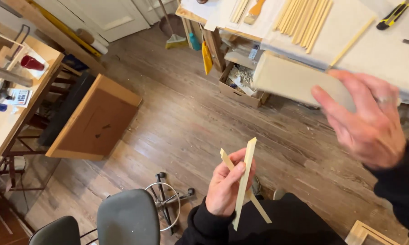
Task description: Assemble small wooden picture frames using glue, a miter vise, and a hammer.
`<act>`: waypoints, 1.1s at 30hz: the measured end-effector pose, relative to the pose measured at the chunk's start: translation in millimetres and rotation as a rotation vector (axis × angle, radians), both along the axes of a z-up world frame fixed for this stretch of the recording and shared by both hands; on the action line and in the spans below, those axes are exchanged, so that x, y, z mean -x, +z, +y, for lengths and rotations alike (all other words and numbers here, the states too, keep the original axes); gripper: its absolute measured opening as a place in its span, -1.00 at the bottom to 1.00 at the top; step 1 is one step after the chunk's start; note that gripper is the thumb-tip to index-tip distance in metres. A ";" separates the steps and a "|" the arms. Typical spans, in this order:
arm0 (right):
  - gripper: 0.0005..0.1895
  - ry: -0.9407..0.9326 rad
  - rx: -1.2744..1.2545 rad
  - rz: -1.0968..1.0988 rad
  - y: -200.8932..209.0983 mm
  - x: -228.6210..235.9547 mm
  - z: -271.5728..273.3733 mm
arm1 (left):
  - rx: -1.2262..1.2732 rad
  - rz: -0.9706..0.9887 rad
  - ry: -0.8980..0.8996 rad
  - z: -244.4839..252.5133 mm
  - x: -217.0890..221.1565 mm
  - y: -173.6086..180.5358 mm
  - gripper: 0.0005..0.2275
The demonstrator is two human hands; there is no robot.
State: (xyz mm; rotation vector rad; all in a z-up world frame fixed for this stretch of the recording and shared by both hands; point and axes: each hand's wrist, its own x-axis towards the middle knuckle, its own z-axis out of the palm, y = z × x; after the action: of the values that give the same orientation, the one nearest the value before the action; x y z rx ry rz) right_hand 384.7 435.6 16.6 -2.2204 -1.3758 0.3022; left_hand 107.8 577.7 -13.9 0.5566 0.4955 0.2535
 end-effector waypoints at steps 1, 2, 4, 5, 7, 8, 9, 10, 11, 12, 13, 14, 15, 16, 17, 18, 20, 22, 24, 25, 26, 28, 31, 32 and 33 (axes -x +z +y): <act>-0.49 0.151 -0.138 -0.382 -5.1 -10.4 -5.3 | 0.002 -0.020 -0.002 3.6 -5.2 0.0 -0.63; -0.49 0.157 -0.145 -0.388 7.5 9.6 5.9 | -0.004 -0.027 0.005 7.4 -18.4 11.8 -0.63; -0.61 0.451 -0.580 -0.320 33.2 59.3 22.1 | 0.476 0.551 0.112 11.1 -35.3 40.6 -0.62; -0.61 0.432 -0.570 -0.323 34.7 61.3 23.4 | 0.478 0.557 0.091 7.8 -23.4 20.3 -0.62; -0.51 0.478 -0.487 -0.415 37.0 60.1 26.8 | 0.368 -0.041 -0.148 -0.5 -2.5 -21.4 -0.62; -0.51 0.476 -0.481 -0.420 44.8 41.0 32.3 | 0.372 -0.046 -0.154 0.8 -10.4 -15.8 -0.62; -0.62 0.120 0.055 -0.012 52.1 22.8 40.6 | 0.311 -0.088 -0.157 2.8 -15.5 -8.7 -0.63; -0.69 -0.256 0.580 0.391 59.6 5.1 49.3 | 0.251 -0.129 -0.160 5.0 -20.1 -1.3 -0.64; -0.69 -0.248 0.581 0.393 39.4 -6.1 30.2 | 0.249 -0.126 -0.153 3.8 -23.1 2.5 -0.64; -0.62 0.029 0.152 -0.053 19.1 -17.8 11.4 | 0.251 -0.115 -0.147 2.6 -26.5 6.4 -0.63; -0.50 0.288 -0.299 -0.496 -1.3 -32.8 -5.6 | 0.248 -0.110 -0.144 3.6 -33.4 9.1 -0.62; -0.50 0.293 -0.306 -0.498 13.3 -14.6 0.4 | 0.241 -0.113 -0.139 1.1 -31.6 -2.8 -0.62; -0.49 0.384 -0.358 -0.441 28.0 6.2 3.5 | 0.292 -0.095 -0.162 -1.8 -28.4 -14.5 -0.62; -0.48 0.474 -0.410 -0.382 42.3 26.4 6.4 | 0.344 -0.077 -0.184 -5.0 -25.7 -26.7 -0.63; -0.48 0.463 -0.402 -0.381 48.9 29.2 7.2 | 0.350 -0.073 -0.195 -3.4 -37.9 -7.2 -0.63; -0.43 0.512 -0.379 -0.447 55.5 31.9 8.3 | 0.479 0.177 -0.089 -1.7 -50.1 12.2 -0.64; -0.39 0.562 -0.355 -0.511 40.9 15.5 1.9 | 0.600 0.430 0.023 -2.6 -53.6 16.2 -0.63; -0.54 0.084 0.063 0.279 -1.4 -23.8 -12.5 | 0.222 -0.135 -0.129 -4.8 -38.4 -15.5 -0.67; -0.52 0.175 -0.036 -0.189 24.4 -46.4 -17.1 | 0.178 -0.137 -0.108 -6.5 -46.3 -3.4 -0.65; -0.50 0.254 -0.141 -0.669 36.4 -59.1 -17.4 | 0.128 -0.149 -0.099 -4.5 -52.4 0.9 -0.62; -0.50 0.258 -0.145 -0.670 31.8 -38.2 -19.3 | 0.125 -0.150 -0.095 -8.7 -50.6 -3.0 -0.62; -0.52 0.436 -0.415 -0.355 21.7 -1.6 -21.0 | 0.148 0.138 -0.024 -12.4 -53.7 -11.8 -0.62; -0.51 0.490 -0.493 -0.368 10.9 -8.2 0.1 | 0.152 0.185 -0.067 -13.1 -48.2 -11.0 -0.63; -0.51 0.481 -0.483 -0.372 13.8 -27.0 -7.5 | 0.158 0.182 -0.080 -13.1 -47.6 -13.3 -0.63; -0.51 0.357 -0.342 -0.569 16.3 -48.6 -9.6 | 0.117 0.045 -0.086 -12.1 -46.9 -14.3 -0.61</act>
State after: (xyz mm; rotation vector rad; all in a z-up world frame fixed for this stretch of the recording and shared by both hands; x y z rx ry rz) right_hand 433.2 426.0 32.8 -1.8337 -1.9492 -0.4548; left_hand 154.8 565.6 -28.2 0.4692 0.5255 0.1291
